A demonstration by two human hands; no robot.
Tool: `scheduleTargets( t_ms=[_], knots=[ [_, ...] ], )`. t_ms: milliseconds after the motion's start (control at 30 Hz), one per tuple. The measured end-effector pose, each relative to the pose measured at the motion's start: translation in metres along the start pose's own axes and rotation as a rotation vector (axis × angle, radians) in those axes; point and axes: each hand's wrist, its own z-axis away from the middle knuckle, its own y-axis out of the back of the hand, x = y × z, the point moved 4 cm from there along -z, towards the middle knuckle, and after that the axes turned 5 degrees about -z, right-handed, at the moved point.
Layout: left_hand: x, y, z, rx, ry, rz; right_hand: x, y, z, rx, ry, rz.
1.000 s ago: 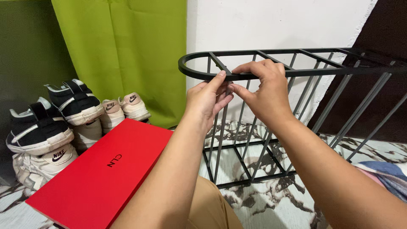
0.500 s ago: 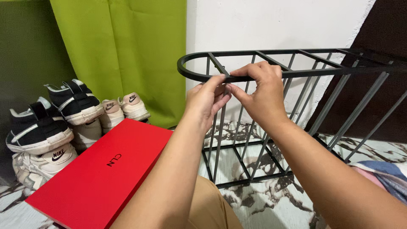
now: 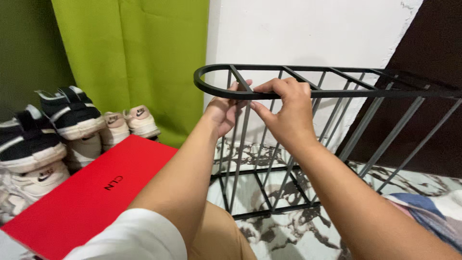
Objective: The person assembles a metal shoe rack by inserting vertical metal rods into a base frame and then attaching a top frame. The person sits on the floor during the assembly.
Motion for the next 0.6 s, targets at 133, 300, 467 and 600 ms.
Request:
scheduleTargets(
  t_ms=[133,300,467,600],
  knots=[
    [-0.012,0.004,-0.01,-0.002,-0.054,0.125,0.002,0.001,0.0,-0.017,-0.021,-0.009],
    [-0.016,0.002,-0.017,0.074,0.014,0.058,0.0,0.004,-0.001,-0.035,-0.026,0.006],
    [-0.013,0.0,-0.019,0.017,0.22,0.095,-0.003,0.006,-0.003,-0.037,-0.035,0.033],
    [-0.009,0.001,-0.024,-0.053,0.27,0.117,-0.004,0.006,-0.006,-0.04,-0.051,0.022]
  ],
)
